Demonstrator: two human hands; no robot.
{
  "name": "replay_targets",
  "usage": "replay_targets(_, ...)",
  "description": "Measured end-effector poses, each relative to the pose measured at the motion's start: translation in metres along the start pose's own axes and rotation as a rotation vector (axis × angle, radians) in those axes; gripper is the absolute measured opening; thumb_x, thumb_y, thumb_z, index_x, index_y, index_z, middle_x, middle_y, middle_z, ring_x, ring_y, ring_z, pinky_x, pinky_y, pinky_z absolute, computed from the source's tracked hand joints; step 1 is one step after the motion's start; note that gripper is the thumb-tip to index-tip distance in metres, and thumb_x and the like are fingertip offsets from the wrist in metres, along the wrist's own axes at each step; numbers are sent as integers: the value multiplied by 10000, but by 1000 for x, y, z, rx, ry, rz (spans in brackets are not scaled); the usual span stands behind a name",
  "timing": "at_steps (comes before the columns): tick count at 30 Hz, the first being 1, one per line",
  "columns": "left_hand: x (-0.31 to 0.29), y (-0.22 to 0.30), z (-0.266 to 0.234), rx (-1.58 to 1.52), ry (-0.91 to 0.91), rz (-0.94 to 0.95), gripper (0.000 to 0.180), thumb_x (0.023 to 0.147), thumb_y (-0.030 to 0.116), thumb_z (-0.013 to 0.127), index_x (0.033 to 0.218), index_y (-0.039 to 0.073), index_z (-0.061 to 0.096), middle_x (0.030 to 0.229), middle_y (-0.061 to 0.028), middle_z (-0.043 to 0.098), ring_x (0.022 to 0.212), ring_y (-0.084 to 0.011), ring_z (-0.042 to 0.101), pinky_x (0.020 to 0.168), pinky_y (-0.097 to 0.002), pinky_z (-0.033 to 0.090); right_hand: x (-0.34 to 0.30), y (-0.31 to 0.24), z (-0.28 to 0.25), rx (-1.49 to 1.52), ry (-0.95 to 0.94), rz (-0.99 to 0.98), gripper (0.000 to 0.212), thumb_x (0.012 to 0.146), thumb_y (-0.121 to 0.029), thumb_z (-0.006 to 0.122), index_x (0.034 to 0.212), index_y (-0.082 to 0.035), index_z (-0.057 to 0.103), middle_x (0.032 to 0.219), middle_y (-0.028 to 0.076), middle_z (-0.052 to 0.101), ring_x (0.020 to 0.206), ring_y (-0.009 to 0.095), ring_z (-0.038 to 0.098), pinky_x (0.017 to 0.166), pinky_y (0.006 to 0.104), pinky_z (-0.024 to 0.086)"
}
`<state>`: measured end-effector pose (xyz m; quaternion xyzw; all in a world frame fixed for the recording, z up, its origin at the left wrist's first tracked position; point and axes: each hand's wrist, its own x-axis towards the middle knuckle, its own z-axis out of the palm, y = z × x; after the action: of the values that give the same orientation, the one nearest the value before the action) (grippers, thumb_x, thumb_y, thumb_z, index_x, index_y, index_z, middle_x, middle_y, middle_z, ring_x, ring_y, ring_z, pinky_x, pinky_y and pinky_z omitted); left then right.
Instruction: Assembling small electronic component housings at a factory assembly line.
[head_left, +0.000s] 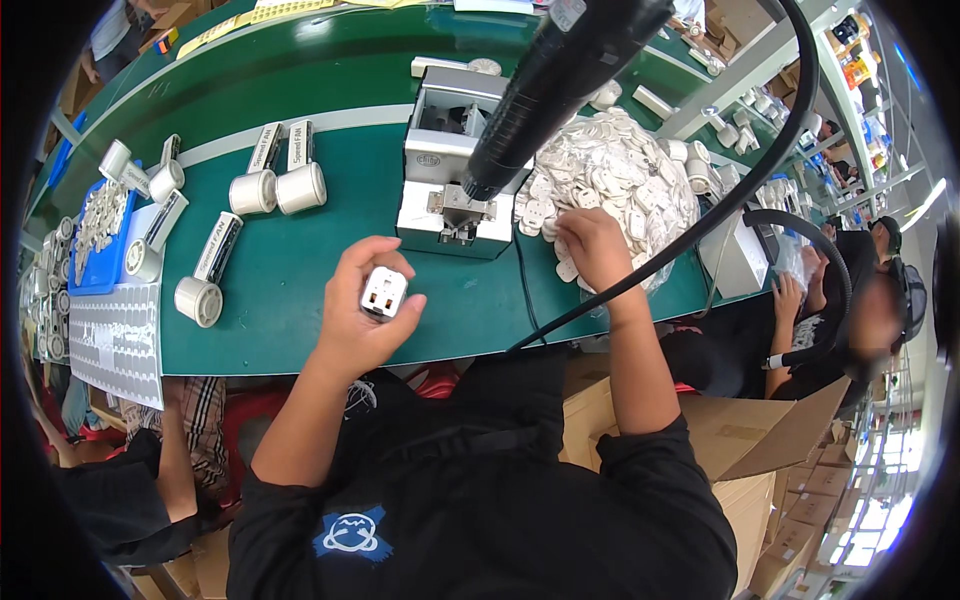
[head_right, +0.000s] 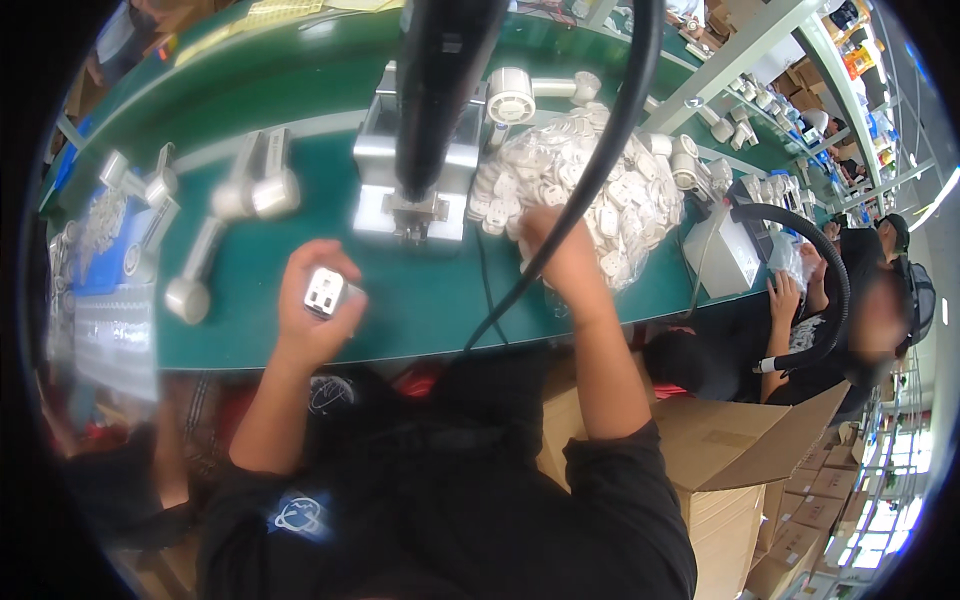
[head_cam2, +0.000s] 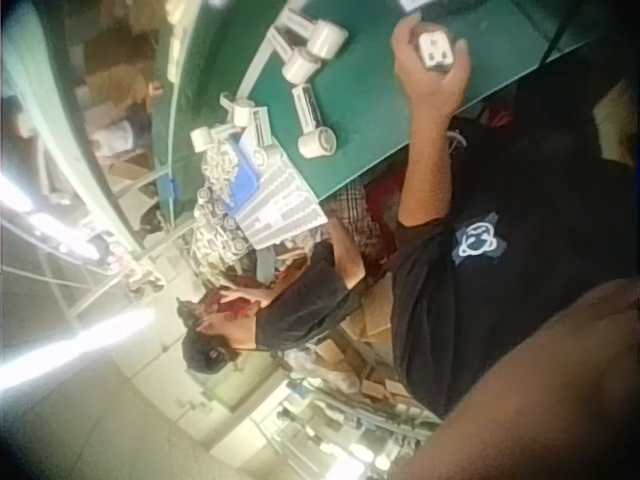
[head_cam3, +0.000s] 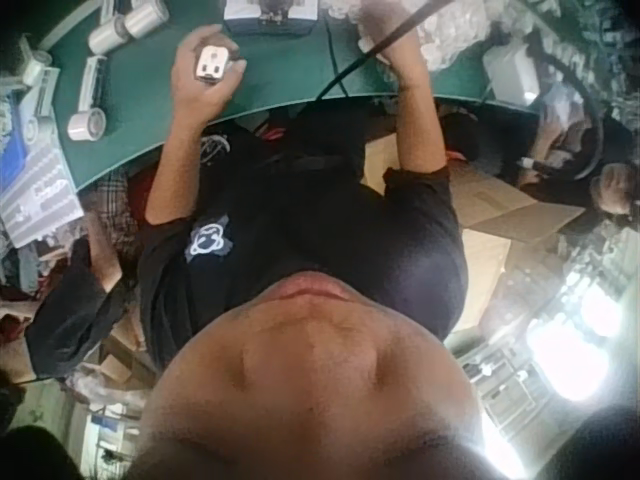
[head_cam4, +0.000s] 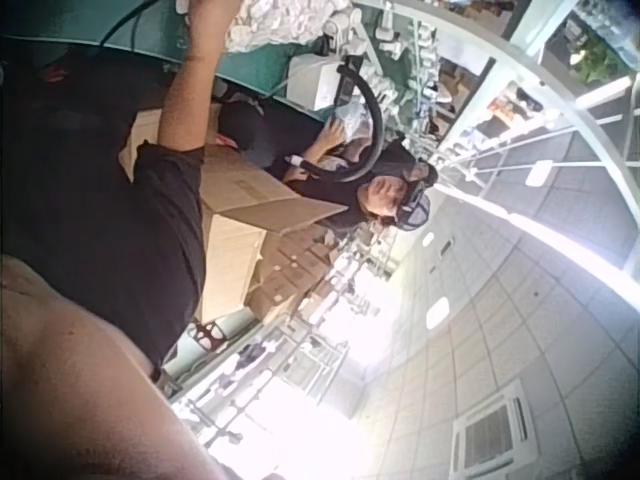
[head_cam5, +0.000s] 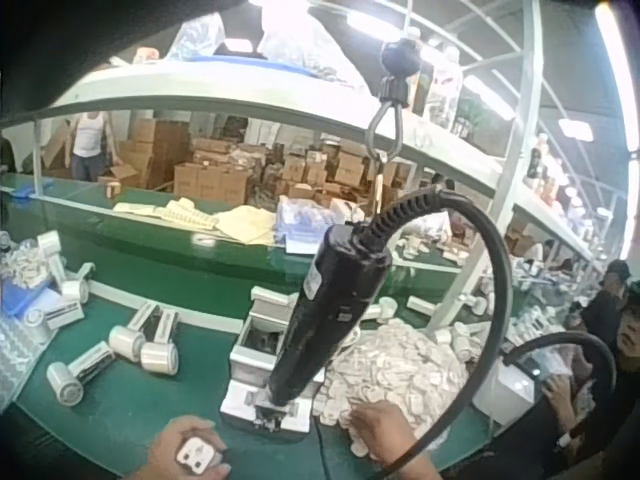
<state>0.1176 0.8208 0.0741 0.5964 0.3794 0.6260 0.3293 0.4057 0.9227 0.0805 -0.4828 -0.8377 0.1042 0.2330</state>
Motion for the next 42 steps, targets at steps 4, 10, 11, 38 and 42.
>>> replay_targets(4,0,5,0,178,-90,-18,421,686,16,670,1069,50,498,793,-50,572,670,-120,529,587,-249,430,0,-10,8,-38,205,-19,153,752,-21,565,897,-24,614,823,139,581,790,319,547,710,378,451)
replay_targets(10,0,5,-2,140,-88,-86,388,687,33,680,1040,51,520,775,-41,573,664,-123,534,598,-249,435,15,0,20,-212,-40,-91,190,726,-19,546,879,-86,637,763,93,506,765,274,529,670,380,440)
replay_targets(11,0,6,-2,124,-87,-101,380,688,35,680,1034,50,523,773,-42,574,668,-124,538,600,-249,438,18,4,22,-180,-81,-22,192,723,-22,549,878,-91,639,766,85,509,764,266,532,667,376,440)
replay_targets(38,-3,-3,-13,-150,2,-181,346,742,-14,620,1052,45,478,788,-58,572,627,-72,521,525,-208,430,19,29,26,-153,-234,-66,158,746,-98,604,897,-77,648,742,113,476,704,295,535,612,395,440)
replay_targets(42,-3,-7,-14,-158,42,-131,340,742,-13,618,1046,44,478,807,-66,569,706,-95,530,602,-230,445,20,30,27,-113,-217,-33,146,748,-51,575,877,-60,641,743,119,483,699,303,537,620,398,444)
